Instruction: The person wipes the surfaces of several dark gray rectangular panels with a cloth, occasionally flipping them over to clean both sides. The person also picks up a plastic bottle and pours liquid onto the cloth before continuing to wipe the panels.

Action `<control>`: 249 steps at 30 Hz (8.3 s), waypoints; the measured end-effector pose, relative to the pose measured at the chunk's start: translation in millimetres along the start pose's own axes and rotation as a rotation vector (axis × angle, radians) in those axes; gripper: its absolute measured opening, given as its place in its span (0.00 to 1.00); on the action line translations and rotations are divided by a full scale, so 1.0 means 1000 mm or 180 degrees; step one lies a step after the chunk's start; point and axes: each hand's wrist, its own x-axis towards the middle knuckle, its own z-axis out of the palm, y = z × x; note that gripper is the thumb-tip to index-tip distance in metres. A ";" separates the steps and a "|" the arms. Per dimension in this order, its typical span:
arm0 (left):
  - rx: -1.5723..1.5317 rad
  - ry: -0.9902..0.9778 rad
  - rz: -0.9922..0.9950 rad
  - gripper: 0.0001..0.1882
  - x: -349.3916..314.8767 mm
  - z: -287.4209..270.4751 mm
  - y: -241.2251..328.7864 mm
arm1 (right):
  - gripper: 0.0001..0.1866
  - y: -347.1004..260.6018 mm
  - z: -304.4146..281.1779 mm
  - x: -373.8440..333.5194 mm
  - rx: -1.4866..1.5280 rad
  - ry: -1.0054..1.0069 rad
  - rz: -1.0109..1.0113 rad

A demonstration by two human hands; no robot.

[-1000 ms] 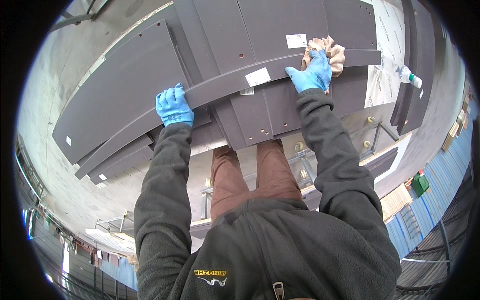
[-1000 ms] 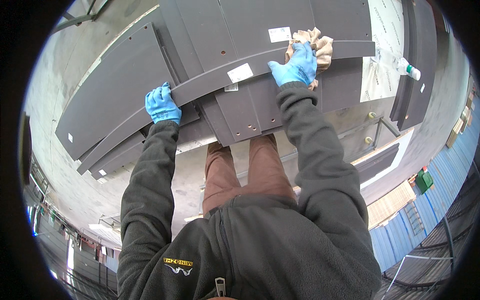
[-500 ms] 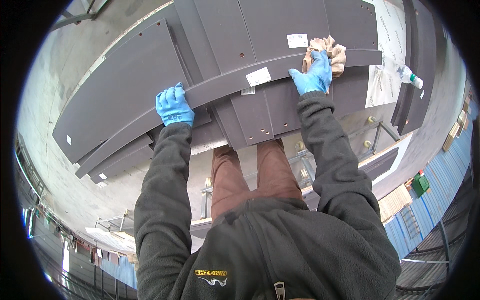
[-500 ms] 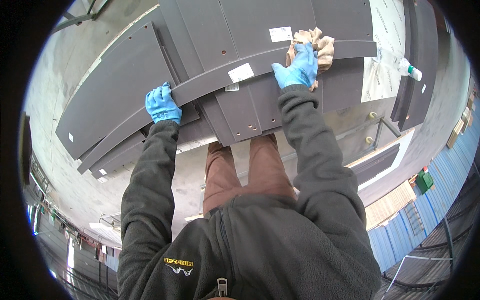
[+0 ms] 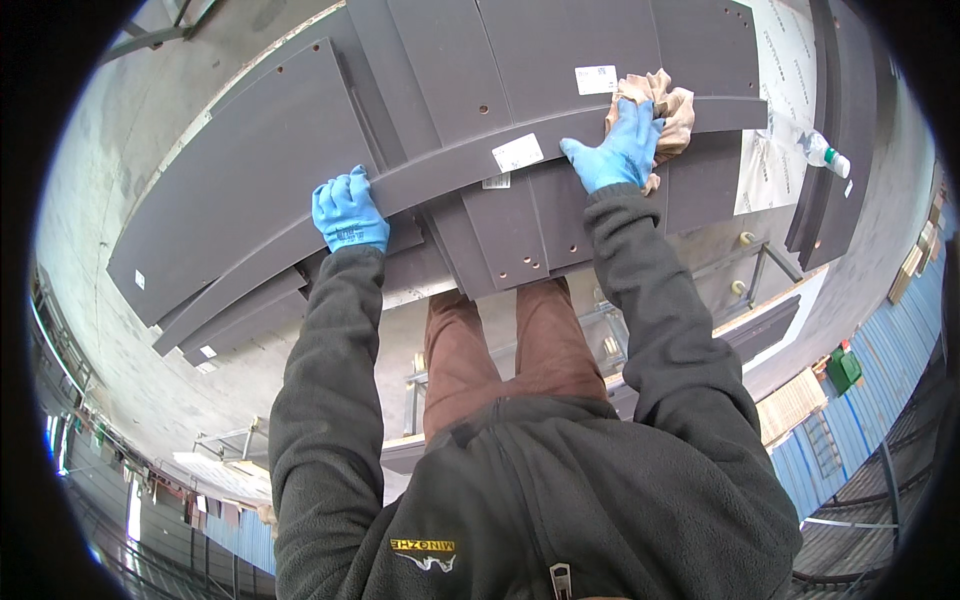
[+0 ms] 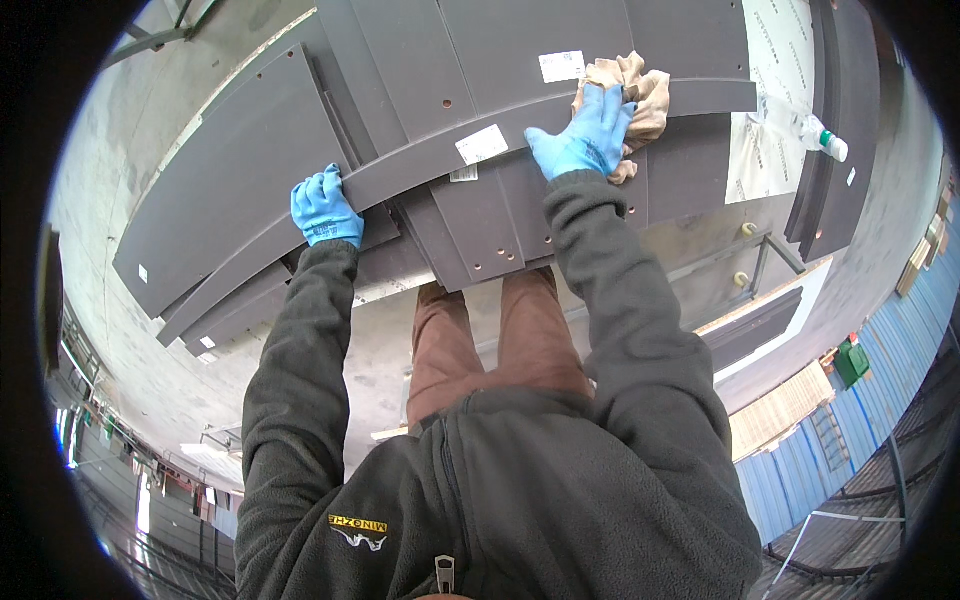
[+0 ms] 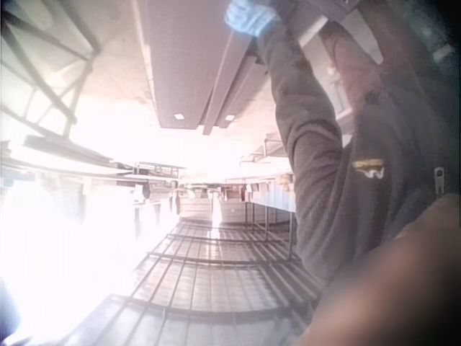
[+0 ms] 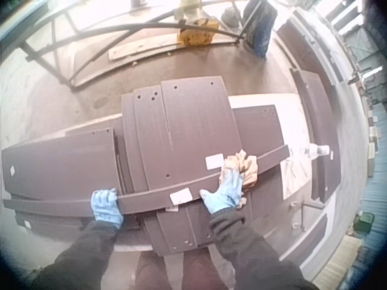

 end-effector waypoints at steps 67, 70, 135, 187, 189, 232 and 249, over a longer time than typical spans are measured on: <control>0.0265 -0.0453 -0.0163 0.27 0.000 0.002 0.000 | 0.19 0.297 -0.092 0.220 0.2412 0.0878 0.1185; 0.0304 -0.0461 -0.0032 0.24 0.007 -0.009 0.008 | 0.19 0.281 -0.110 0.165 0.1926 0.1582 0.0324; -0.1922 -0.3782 0.0134 0.27 -0.215 -0.513 -0.008 | 0.29 0.160 -0.327 -0.064 -0.1117 0.0219 0.0893; -0.4869 -0.2255 -0.0719 0.19 -0.112 -0.446 0.153 | 0.22 -0.071 -0.321 -0.241 0.6156 -0.3502 -0.0466; -0.4928 -0.2076 -0.0632 0.20 -0.099 -0.445 0.150 | 0.25 -0.085 -0.302 -0.273 0.5855 -0.3480 -0.0550; -0.3281 0.0811 -0.0430 0.29 -0.095 -0.470 0.103 | 0.19 -0.165 -0.367 -0.236 0.5694 -0.1480 -0.3097; -0.4864 0.1979 0.2668 0.37 0.050 -0.680 0.020 | 0.26 -0.231 -0.485 -0.230 0.3293 0.0689 -0.4574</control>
